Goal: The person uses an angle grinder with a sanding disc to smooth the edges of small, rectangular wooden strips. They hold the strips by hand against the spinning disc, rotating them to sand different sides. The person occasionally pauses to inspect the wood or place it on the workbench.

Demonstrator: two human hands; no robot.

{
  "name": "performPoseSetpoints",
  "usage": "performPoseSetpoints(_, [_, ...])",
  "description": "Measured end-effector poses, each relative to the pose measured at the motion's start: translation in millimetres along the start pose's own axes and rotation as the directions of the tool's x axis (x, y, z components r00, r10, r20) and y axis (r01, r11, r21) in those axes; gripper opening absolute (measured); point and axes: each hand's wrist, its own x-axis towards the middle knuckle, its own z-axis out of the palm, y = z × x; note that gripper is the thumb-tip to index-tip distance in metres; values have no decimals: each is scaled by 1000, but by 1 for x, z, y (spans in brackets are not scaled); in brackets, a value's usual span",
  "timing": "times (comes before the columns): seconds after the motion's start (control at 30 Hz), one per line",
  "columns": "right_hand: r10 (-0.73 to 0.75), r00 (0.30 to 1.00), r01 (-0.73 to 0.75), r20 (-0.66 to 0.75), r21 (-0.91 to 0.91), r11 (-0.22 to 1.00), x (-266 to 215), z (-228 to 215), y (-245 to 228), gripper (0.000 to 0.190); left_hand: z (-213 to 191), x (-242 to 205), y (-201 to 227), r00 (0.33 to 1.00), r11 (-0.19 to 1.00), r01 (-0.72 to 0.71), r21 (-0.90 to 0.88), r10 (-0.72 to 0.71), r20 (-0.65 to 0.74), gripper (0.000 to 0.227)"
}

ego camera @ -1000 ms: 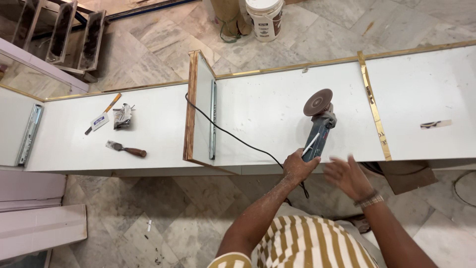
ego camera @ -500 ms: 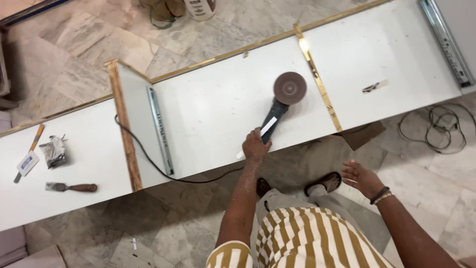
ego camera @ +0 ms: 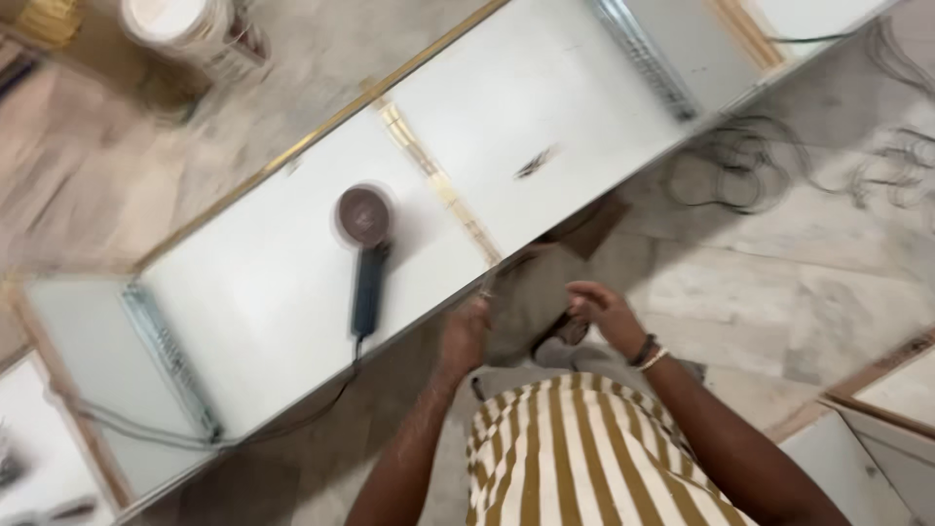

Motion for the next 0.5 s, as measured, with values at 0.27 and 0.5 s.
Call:
performPoseSetpoints(0.27, [-232, 849, 273, -475, 18, 962, -58, -136, -120, 20, 135, 104, 259, 728, 906, 173, -387, 147, 669, 43])
performPoseSetpoints(0.5, [-308, 581, 460, -754, -8, 888, -116, -233, -199, 19, 203, 164, 373, 715, 937, -151, -316, 324, 620, 28])
